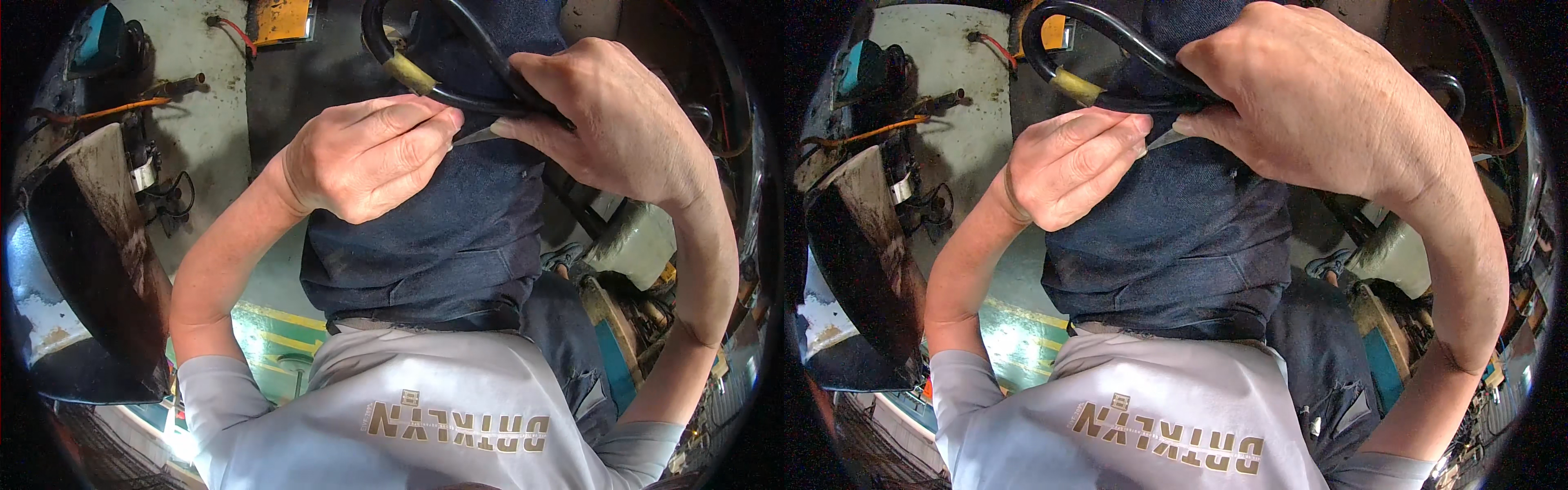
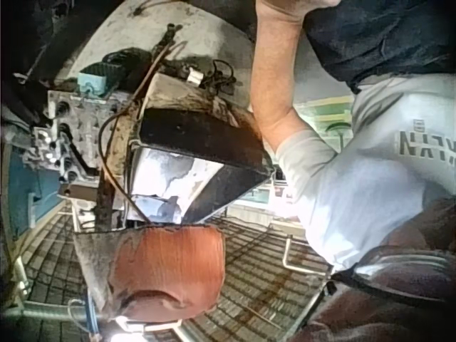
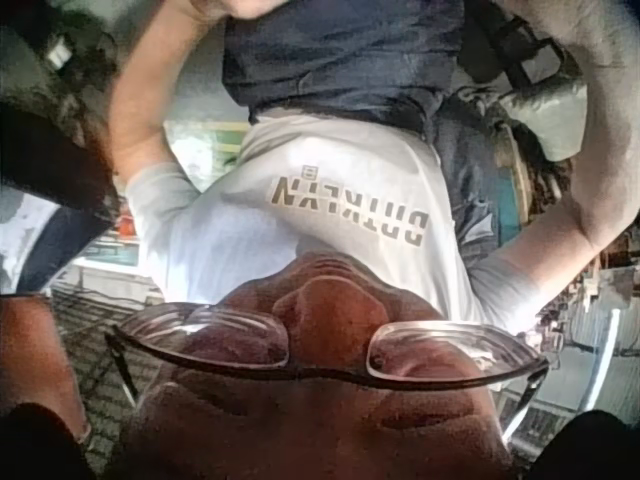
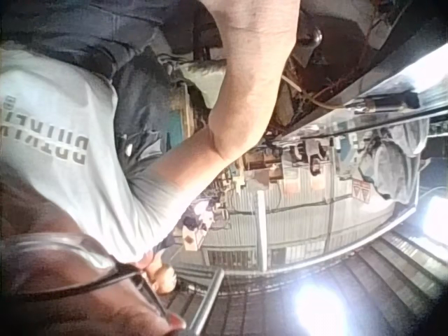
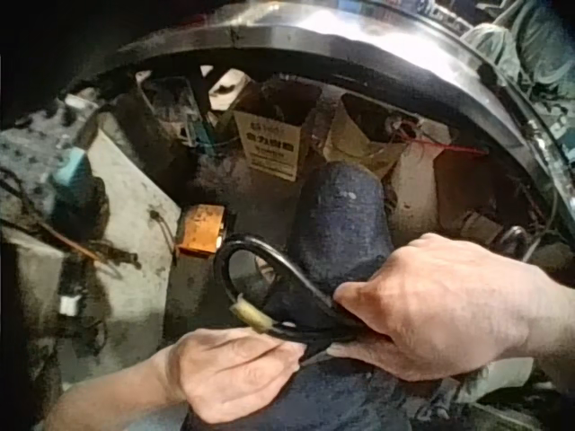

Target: The person holds a small piece of wire or cable in their left hand and uses a pair of shears in their right hand to trim the end. They repeatedly adjust the grip and position of the wire against the shears, making small cuts and inspecting the result throughout the clip.

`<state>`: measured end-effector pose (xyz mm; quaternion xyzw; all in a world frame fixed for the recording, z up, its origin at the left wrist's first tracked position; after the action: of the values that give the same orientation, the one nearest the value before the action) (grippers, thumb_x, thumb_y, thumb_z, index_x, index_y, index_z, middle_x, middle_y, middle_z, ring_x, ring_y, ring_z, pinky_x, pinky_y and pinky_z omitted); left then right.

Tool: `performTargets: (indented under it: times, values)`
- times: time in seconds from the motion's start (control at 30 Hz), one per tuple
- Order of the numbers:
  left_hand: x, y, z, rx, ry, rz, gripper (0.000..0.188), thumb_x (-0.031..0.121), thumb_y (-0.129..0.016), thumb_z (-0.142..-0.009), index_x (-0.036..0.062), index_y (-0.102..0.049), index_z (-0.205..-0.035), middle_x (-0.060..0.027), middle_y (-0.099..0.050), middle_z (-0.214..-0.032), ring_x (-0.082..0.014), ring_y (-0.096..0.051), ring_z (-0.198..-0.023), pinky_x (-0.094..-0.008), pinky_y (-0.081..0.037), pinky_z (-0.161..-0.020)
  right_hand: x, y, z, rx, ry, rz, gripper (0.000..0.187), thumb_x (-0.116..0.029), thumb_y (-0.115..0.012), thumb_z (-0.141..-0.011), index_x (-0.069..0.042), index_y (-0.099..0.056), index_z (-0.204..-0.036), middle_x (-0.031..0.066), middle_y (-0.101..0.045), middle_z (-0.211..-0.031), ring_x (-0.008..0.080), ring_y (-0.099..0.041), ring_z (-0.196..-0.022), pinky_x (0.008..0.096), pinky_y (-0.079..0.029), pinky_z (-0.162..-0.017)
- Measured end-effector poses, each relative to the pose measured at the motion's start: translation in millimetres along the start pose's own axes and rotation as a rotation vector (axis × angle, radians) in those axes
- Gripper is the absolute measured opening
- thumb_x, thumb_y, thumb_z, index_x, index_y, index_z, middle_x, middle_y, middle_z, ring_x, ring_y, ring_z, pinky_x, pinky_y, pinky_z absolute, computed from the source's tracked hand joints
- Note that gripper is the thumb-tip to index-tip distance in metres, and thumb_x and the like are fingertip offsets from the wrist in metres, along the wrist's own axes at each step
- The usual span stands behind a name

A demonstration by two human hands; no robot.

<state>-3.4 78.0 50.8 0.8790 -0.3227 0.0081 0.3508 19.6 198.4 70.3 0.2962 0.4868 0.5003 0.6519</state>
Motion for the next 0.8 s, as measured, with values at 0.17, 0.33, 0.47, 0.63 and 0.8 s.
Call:
performTargets:
  times: [0.17,0.33,0.47,0.63,0.8]
  values:
    - [0.2,-1.7,0.7,-0.011,-0.004,-0.011,0.015,0.004,-0.067,-0.060,-0.0043,-0.068,-0.073,-0.0122,-0.066,-0.091,-0.0234,-0.066,-0.083,-0.0318,-0.059,-0.075,2.7,-2.8,1.1,0.003,-0.006,0.000,0.035,-0.030,-0.076,-0.077,0.002,-0.063,-0.083,0.0107,-0.054,-0.051,0.0220,-0.059,-0.047,0.0329,-0.044,-0.045]
    - [0.2,-0.3,1.4,-0.012,0.004,-0.003,0.017,0.005,-0.066,-0.059,-0.0036,-0.068,-0.074,-0.0119,-0.066,-0.091,-0.0229,-0.066,-0.083,-0.0312,-0.059,-0.076,-0.7,-1.5,0.2,-0.011,-0.014,0.019,0.034,-0.029,-0.076,-0.077,0.002,-0.063,-0.084,0.0110,-0.054,-0.051,0.0222,-0.059,-0.047,0.0328,-0.044,-0.045]
    - [1.0,-1.4,2.0,-0.021,0.006,-0.013,0.018,0.006,-0.066,-0.058,-0.0033,-0.068,-0.074,-0.0119,-0.066,-0.091,-0.0225,-0.066,-0.082,-0.0303,-0.058,-0.074,1.7,-2.9,0.9,-0.021,0.004,-0.021,0.035,-0.029,-0.076,-0.077,0.002,-0.063,-0.085,0.0117,-0.056,-0.053,0.0223,-0.060,-0.048,0.0335,-0.045,-0.046]
    - [1.7,-1.1,0.7,-0.007,0.009,-0.004,0.019,0.006,-0.066,-0.058,-0.0035,-0.068,-0.074,-0.0120,-0.066,-0.091,-0.0224,-0.066,-0.080,-0.0297,-0.058,-0.072,1.3,-1.6,1.7,0.020,0.014,-0.009,0.037,-0.028,-0.077,-0.077,0.004,-0.065,-0.091,0.0129,-0.057,-0.056,0.0235,-0.062,-0.051,0.0342,-0.046,-0.048]
    - [3.5,-1.3,0.7,-0.007,-0.016,-0.023,0.018,0.004,-0.067,-0.057,-0.0041,-0.068,-0.073,-0.0123,-0.066,-0.091,-0.0223,-0.065,-0.080,-0.0296,-0.058,-0.072,2.1,-3.2,1.6,-0.026,0.030,-0.038,0.039,-0.026,-0.077,-0.076,0.006,-0.065,-0.094,0.0139,-0.059,-0.058,0.0246,-0.063,-0.052,0.0338,-0.047,-0.049]
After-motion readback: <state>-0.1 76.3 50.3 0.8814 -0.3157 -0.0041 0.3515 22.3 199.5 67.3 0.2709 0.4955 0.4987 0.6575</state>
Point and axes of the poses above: each hand's wrist, its own z-axis away from the middle knuckle, its own y-axis out of the back of the hand, x = y × z, the point moved 9 cm from there along -z, towards the middle knuckle
